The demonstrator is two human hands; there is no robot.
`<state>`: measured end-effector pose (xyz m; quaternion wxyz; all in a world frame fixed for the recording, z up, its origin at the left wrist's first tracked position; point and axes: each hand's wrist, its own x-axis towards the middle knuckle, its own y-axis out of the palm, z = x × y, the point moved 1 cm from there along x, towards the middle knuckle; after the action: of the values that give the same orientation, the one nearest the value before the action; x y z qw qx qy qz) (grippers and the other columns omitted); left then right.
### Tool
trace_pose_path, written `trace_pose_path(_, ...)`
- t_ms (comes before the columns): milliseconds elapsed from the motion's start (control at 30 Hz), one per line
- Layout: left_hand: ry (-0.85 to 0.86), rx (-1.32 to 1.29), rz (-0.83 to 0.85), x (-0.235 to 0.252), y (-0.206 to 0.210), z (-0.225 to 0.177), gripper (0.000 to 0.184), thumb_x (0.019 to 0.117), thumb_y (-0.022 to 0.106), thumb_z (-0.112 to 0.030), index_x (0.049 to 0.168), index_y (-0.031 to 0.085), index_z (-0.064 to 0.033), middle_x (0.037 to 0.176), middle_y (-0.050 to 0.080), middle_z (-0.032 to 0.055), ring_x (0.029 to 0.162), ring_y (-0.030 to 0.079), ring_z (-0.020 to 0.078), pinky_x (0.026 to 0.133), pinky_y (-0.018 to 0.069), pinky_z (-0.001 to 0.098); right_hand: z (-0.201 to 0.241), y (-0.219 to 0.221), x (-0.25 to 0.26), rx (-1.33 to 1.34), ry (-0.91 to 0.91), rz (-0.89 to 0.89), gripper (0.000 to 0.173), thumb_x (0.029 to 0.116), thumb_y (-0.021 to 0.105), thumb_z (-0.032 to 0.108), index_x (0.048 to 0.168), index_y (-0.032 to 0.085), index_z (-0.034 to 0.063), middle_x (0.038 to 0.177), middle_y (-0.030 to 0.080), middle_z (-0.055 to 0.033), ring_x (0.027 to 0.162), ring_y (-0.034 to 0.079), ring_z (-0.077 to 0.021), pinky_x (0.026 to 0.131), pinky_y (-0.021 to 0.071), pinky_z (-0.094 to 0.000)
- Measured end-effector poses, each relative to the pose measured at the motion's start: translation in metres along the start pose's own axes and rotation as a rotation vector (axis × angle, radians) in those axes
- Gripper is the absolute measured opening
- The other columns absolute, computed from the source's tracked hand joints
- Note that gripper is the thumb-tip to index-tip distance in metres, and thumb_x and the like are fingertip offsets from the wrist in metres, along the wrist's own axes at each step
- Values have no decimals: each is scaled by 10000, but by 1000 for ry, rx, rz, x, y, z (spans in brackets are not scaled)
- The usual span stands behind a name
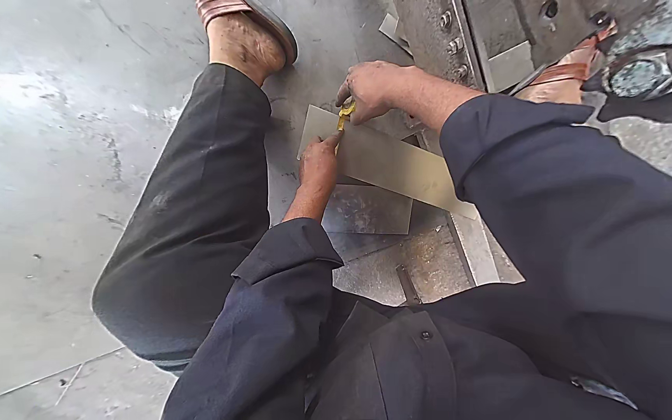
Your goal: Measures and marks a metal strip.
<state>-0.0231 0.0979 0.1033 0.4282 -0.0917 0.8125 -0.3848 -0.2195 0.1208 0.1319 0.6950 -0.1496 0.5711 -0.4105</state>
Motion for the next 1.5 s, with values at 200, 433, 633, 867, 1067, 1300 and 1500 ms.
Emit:
trace_pose_path(200, 79, 108, -66, 5, -4, 2, 590, 928, 624, -32, 1422, 621, -354, 1393, 562, 225, 1271, 553, 443, 964, 486, 645, -13, 10, 1, 345, 50, -150, 503, 903, 694, 328, 1393, 643, 225, 1332, 665, -113, 1239, 623, -304, 1031, 478, -562)
trace_pose_path(433, 221, 154, -54, 24, -17, 14, 713, 821, 768, -59, 1416, 603, -414, 1722, 169, 108, 1573, 140, 430, 1126, 213, 805, -16, 30, -13, 623, 255, -422, 937, 857, 820, 328, 1628, 309, 180, 1402, 629, -134, 1237, 639, -305, 1065, 499, -523)
trace_pose_path(633, 238, 114, -7, 37, -17, 20, 773, 790, 786, -65, 1430, 565, -437, 1722, 155, 119, 1525, 257, 465, 1068, 315, 794, 3, 59, -36, 1245, 303, -736, 249, 1069, 567, 224, 1109, 697, 15, 832, 735, -38, 667, 665, -109, 669, 559, -308)
trace_pose_path(867, 286, 56, 22, 42, -23, 22, 784, 763, 803, -37, 1425, 573, -388, 1696, 207, 152, 1429, 386, 501, 967, 451, 728, 16, 95, -52, 617, 37, -891, 383, 1093, 480, 317, 1193, 768, 86, 1140, 706, -160, 1121, 655, -272, 1009, 509, -421)
trace_pose_path(1067, 360, 44, 100, 55, -31, 20, 975, 627, 956, -47, 1459, 555, -360, 1673, 220, 187, 1422, 351, 542, 993, 437, 741, 14, 104, -60, 402, -217, -823, 291, 1034, 616, 279, 1040, 788, 45, 933, 775, -110, 859, 748, -224, 822, 598, -388)
trace_pose_path(1300, 437, 216, 146, 63, -34, 18, 1017, 683, 944, -155, 1542, 458, -400, 1703, 254, -114, 1567, 60, 492, 1016, 23, 929, 20, 117, -65, 386, -290, -549, 175, 956, 674, 158, 990, 726, -5, 906, 726, -150, 872, 724, -291, 826, 585, -462)
trace_pose_path(1500, 455, 223, 182, 65, -36, 20, 1053, 688, 950, -196, 1579, 417, -369, 1707, 220, -159, 1572, 19, 483, 1025, 1, 919, 7, 119, -42, 889, 16, -679, 157, 952, 689, 176, 1013, 684, 32, 907, 722, -65, 823, 688, -119, 797, 566, -345)
